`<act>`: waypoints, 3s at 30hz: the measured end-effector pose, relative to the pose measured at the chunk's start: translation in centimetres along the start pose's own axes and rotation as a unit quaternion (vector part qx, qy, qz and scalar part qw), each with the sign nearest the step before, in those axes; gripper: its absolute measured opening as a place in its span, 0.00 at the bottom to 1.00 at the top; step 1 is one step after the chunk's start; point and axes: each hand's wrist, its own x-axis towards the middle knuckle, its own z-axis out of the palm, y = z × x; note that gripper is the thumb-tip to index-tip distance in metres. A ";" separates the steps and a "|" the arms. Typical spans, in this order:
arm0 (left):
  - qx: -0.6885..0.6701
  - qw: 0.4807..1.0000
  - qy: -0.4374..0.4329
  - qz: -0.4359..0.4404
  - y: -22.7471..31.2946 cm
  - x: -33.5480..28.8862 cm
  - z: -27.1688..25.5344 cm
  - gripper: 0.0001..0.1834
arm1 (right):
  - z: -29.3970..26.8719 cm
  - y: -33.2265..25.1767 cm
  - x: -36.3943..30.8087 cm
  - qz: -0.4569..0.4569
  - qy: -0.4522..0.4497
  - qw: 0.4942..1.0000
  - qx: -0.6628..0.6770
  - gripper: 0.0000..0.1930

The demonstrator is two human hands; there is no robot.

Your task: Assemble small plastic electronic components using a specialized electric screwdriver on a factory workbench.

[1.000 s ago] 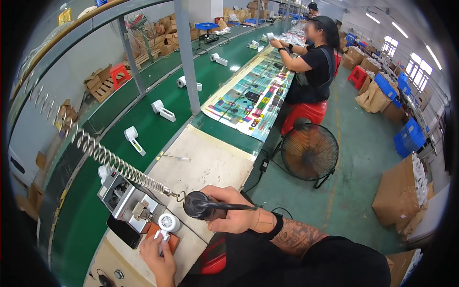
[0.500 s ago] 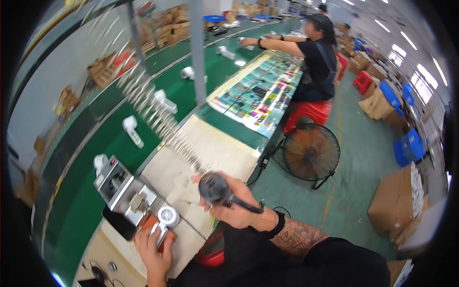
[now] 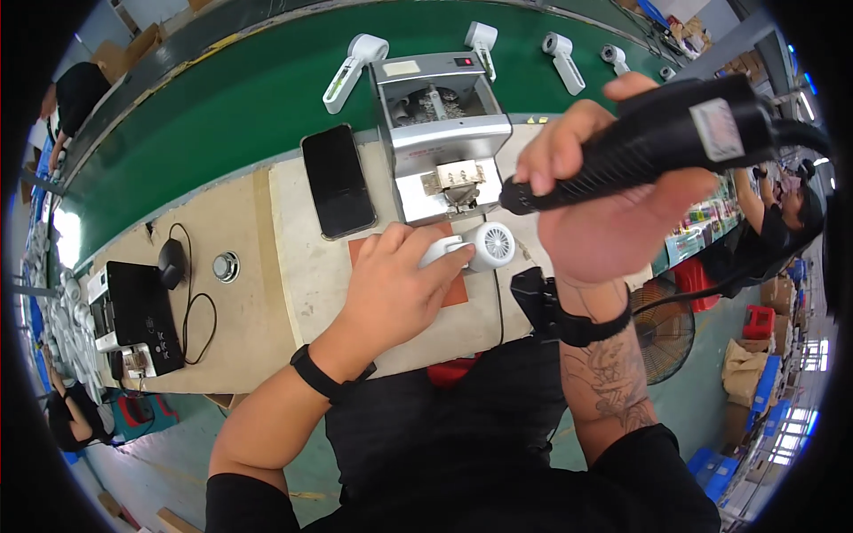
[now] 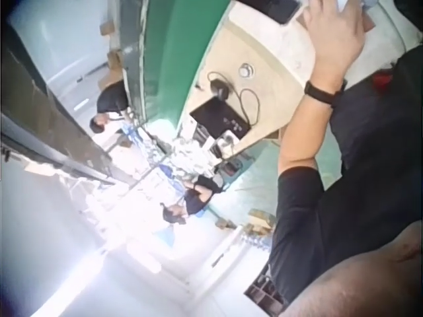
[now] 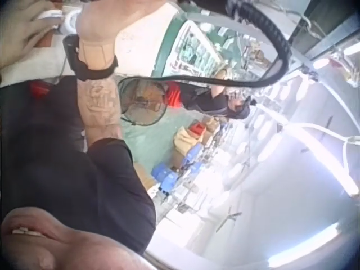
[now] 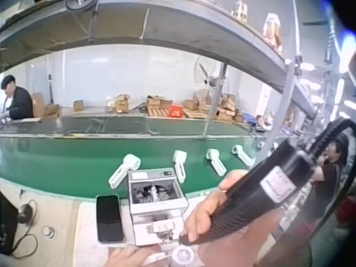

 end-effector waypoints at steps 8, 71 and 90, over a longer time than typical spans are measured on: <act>-0.064 0.996 0.019 -0.052 -0.9 -0.3 0.2 0.25 | 0.5 5.2 -0.7 0.018 0.052 0.987 -0.148 0.51; -0.069 0.995 0.040 -0.065 -1.4 -0.5 0.4 0.27 | 1.3 3.4 -3.3 0.053 0.088 0.987 -0.126 0.52; -0.064 0.995 0.034 -0.064 -0.6 -0.1 0.4 0.27 | 2.1 3.1 -6.9 0.079 0.096 0.979 -0.162 0.50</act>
